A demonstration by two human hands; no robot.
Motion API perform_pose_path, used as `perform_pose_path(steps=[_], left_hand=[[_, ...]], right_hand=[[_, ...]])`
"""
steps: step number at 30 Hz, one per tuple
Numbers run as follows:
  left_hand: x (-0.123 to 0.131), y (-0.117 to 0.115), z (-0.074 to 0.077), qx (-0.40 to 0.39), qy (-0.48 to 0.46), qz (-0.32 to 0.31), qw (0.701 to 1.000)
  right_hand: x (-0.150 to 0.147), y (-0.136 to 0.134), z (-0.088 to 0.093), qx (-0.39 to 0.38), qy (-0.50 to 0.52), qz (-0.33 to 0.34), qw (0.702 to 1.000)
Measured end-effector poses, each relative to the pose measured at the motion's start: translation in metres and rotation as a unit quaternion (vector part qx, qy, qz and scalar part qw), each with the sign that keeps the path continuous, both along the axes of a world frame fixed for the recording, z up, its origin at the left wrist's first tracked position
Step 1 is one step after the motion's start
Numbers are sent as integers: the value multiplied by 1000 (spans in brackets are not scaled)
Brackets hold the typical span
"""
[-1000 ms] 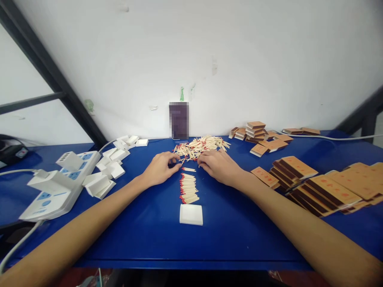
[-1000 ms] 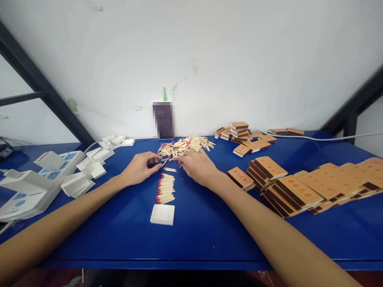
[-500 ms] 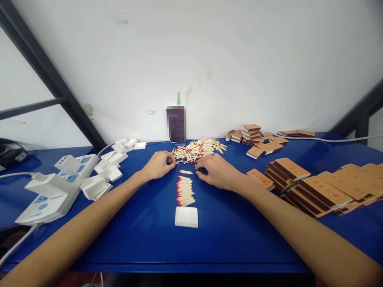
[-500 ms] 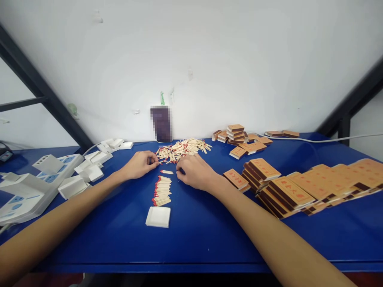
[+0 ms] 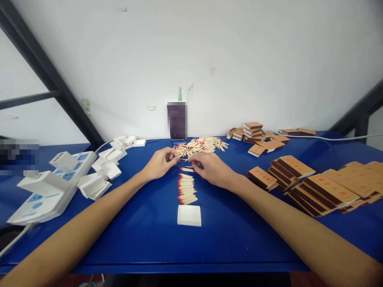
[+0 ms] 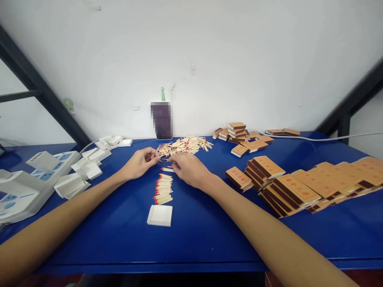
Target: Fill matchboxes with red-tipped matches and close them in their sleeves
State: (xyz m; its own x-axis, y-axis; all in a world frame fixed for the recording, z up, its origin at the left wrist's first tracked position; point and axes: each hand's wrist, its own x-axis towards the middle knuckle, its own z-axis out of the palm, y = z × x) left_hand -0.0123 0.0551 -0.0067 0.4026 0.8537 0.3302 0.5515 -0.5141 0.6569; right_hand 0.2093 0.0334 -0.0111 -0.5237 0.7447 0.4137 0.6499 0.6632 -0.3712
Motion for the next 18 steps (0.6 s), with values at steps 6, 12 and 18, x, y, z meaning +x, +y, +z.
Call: perform_pose_path(steps=[6,12,18], left_hand=[[13,-14,5,51,-56,-13,997],[21,-23,3,94,-69,-8,993],[16,-22,4,114,-1,-29,993]], right_hand=[[-13,-11,12,-55,198,-40,978],[-21,-14,10,-130,332,2,934],[-16,-13,9,-34,191,-31,981]])
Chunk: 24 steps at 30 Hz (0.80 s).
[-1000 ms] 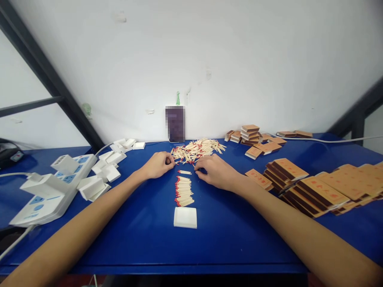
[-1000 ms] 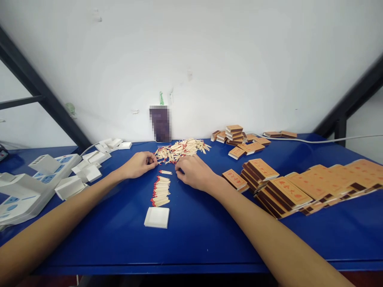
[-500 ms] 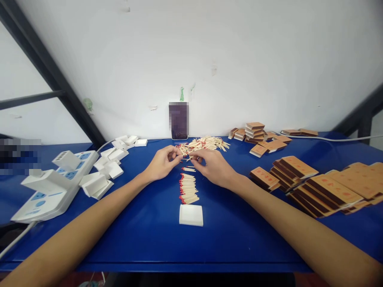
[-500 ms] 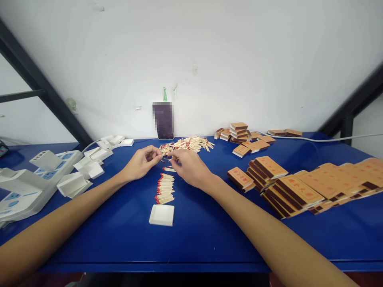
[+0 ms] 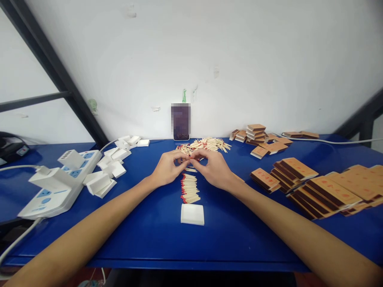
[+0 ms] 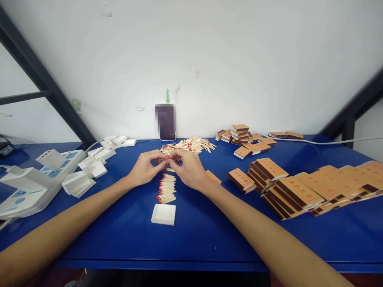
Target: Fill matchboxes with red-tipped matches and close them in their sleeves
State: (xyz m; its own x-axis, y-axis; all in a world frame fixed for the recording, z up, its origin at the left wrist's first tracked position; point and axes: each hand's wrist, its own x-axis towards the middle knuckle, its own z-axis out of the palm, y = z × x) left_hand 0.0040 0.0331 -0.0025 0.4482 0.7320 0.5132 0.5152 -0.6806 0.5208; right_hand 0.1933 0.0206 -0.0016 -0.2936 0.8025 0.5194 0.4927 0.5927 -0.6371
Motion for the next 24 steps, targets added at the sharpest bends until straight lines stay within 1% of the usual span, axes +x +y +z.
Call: perform_pose_path(steps=[2,5,7,9,11,15,20,24], left_hand=[[-7,-1,5,2,62,-7,998],[-19,-5,10,-6,119,19,993],[-25,-9,10,-19,140,32,990],[-28,-13,6,-27,159,25,987],[-27,-15,1,-29,165,13,986],[-25,-15,-7,-36,154,9,987],[-25,-13,-9,-34,161,6,986],[-25,-15,-9,-32,190,-6,981]], right_hand=[[3,2,-1,14,-80,-10,997],[7,5,-5,17,-206,-17,978],[7,5,-7,30,-264,-14,964],[7,4,-8,53,-295,-6,954],[8,3,-8,67,-304,-2,950],[11,0,-8,64,-284,1,957],[13,-1,-10,38,-269,9,962],[13,-2,-12,51,-269,15,962]])
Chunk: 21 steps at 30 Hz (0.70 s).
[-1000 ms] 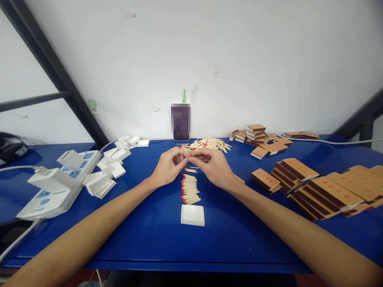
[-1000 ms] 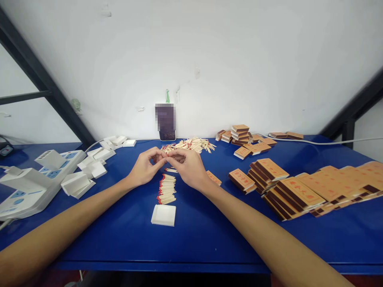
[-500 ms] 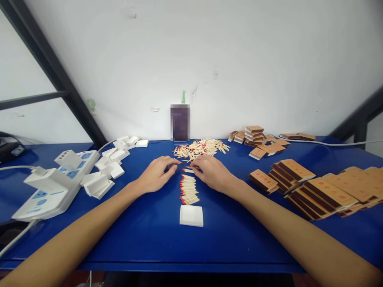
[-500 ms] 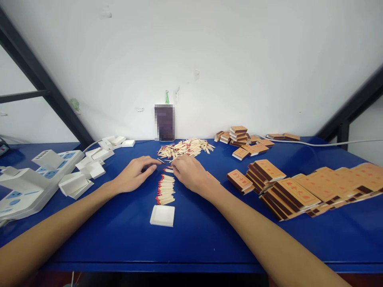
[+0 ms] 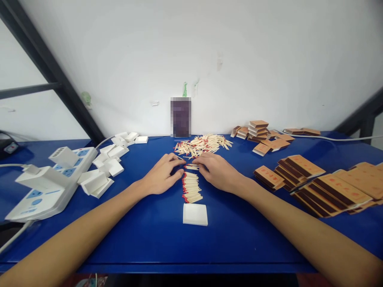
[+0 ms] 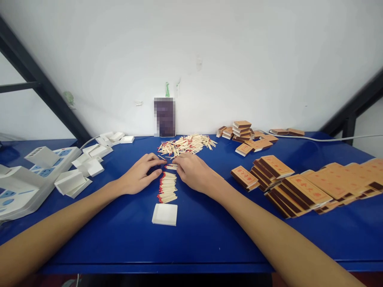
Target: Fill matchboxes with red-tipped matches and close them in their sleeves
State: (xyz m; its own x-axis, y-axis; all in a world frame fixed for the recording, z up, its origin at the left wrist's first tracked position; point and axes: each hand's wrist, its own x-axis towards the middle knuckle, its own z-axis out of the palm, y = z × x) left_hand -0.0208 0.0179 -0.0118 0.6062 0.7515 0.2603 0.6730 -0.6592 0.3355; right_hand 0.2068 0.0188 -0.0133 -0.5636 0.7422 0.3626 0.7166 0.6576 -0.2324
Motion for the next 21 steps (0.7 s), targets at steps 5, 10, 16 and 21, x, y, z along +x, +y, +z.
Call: perform_pose_path(steps=[5,10,16,21], left_hand=[[1,-2,1,3,29,-9,1000],[0,-1,1,4,20,-7,1000],[1,-3,2,3,22,2,1000],[1,-4,4,2,26,-3,1000]], right_hand=[[4,0,1,3,-21,-15,1000],[12,3,5,8,-23,-37,999],[12,4,6,-4,-67,-59,996],[2,10,2,14,-70,-60,996]])
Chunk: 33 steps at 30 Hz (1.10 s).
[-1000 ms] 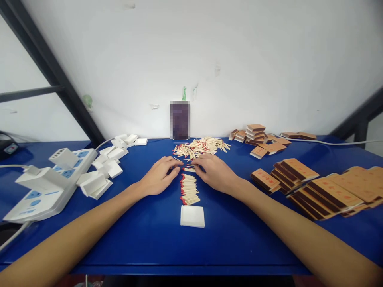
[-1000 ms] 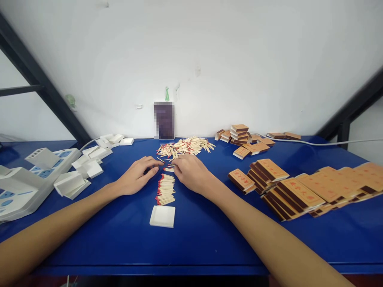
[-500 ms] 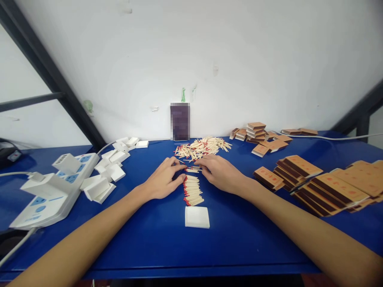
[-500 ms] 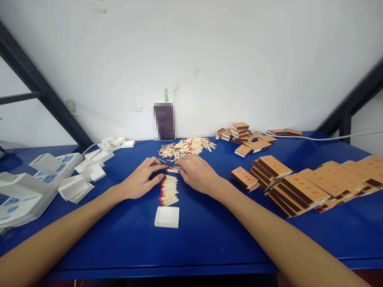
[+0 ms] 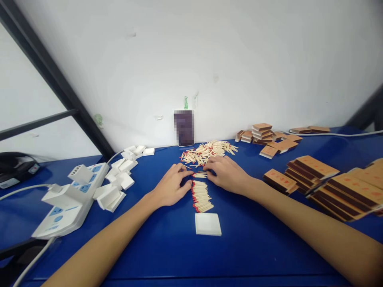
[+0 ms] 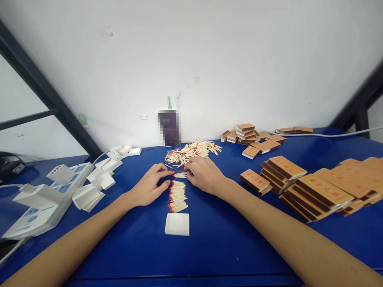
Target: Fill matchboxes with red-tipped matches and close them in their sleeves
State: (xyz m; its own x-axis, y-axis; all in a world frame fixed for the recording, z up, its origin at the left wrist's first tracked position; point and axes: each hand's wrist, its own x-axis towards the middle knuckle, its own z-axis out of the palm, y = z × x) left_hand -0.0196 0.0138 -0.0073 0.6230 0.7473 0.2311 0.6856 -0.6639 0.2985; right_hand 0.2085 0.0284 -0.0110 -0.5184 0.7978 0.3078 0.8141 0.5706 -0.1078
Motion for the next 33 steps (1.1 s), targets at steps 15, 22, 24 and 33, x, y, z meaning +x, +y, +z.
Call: perform_pose_path(steps=[15,22,24,33], left_hand=[[0,4,-2,-23,-43,7,999],[-3,5,4,-31,-48,-14,998],[-4,2,10,-44,-29,-28,998],[-10,-12,30,-9,29,-85,996]], right_hand=[[-12,-14,9,-28,-22,59,998],[-6,-26,14,-38,-23,102,994],[-2,-31,16,-57,-14,118,991],[8,-38,25,-194,25,165,967]])
